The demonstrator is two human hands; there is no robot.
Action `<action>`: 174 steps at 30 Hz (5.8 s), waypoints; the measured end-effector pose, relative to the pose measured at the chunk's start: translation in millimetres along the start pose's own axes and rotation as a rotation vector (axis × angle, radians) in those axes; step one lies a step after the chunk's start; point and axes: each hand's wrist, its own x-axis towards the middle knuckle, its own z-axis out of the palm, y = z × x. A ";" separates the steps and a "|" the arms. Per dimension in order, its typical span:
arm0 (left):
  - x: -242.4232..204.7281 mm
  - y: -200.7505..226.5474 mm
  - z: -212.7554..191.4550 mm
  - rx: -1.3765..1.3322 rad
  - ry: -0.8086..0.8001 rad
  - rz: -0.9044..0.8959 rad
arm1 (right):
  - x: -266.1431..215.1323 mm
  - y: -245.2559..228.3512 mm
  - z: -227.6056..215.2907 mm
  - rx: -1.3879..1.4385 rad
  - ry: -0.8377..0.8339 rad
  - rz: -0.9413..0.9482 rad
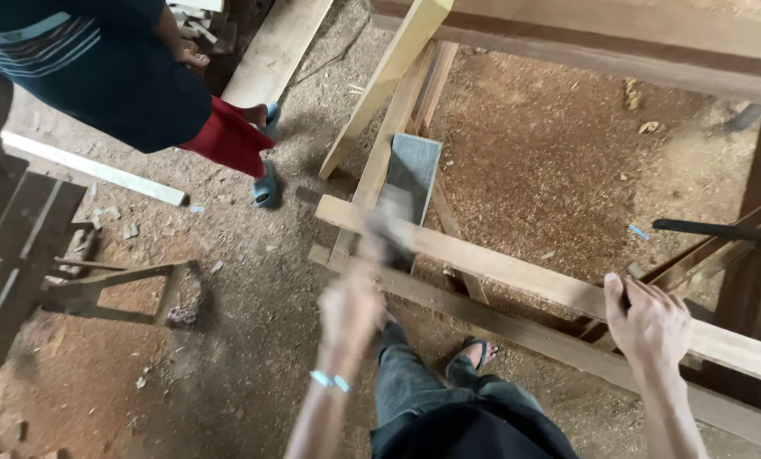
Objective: The person uses a hand scraper to shave and smooth the edges and surfaces of a wooden beam, repeatedly sliding the tool across the grain while another person stands nearby.
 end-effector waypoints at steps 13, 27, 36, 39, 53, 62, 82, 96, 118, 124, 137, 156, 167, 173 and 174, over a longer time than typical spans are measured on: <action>-16.0 31.2 -2.1 -0.106 -0.475 -0.314 | 4.7 -7.2 -8.6 -0.044 -0.136 0.088; -9.1 36.2 6.9 0.062 -0.503 -0.092 | 4.7 -15.2 -14.6 0.046 -0.004 0.029; 36.9 -58.7 -44.9 0.100 -0.254 -0.493 | 4.3 -12.9 -13.4 0.013 -0.070 0.057; 18.7 -1.8 -24.9 0.142 -0.327 -0.328 | 3.0 -12.6 -12.9 -0.005 -0.104 0.066; 73.5 -70.9 -63.5 0.053 -0.293 -0.583 | 2.5 -17.4 -21.4 0.023 -0.095 0.065; 22.0 -17.4 -30.1 0.105 -0.317 -0.163 | 4.7 -14.3 -13.8 0.039 -0.029 0.050; 52.1 -104.5 -64.7 0.394 -0.185 -0.344 | -0.1 -15.6 -20.5 0.028 -0.061 0.071; 84.8 -79.3 -77.9 0.382 -0.573 -0.520 | -1.7 -15.6 -22.4 0.042 -0.030 0.033; 62.1 -20.1 -51.8 0.042 -0.527 -0.380 | -0.3 -22.1 -31.2 0.071 0.012 0.021; 47.7 -37.9 -47.5 0.040 -0.491 -0.386 | 3.1 -22.8 -24.3 0.064 -0.077 0.044; -14.6 -34.5 -13.6 -0.619 -0.171 -0.903 | -9.3 -66.2 -62.8 0.128 0.107 -0.213; -23.7 -10.2 -16.1 -0.522 -0.275 -0.769 | -3.9 -61.6 -41.9 0.143 -0.034 -0.169; -49.9 -22.0 -11.8 -0.552 -0.175 -0.697 | -30.8 -92.5 -55.7 0.172 0.129 -0.245; -53.1 -19.8 -13.3 -0.567 -0.163 -0.725 | -9.0 -93.7 -63.3 0.084 0.070 -0.254; -54.5 -18.6 -14.2 -0.559 -0.162 -0.714 | -2.7 -93.1 -61.4 0.075 0.054 -0.253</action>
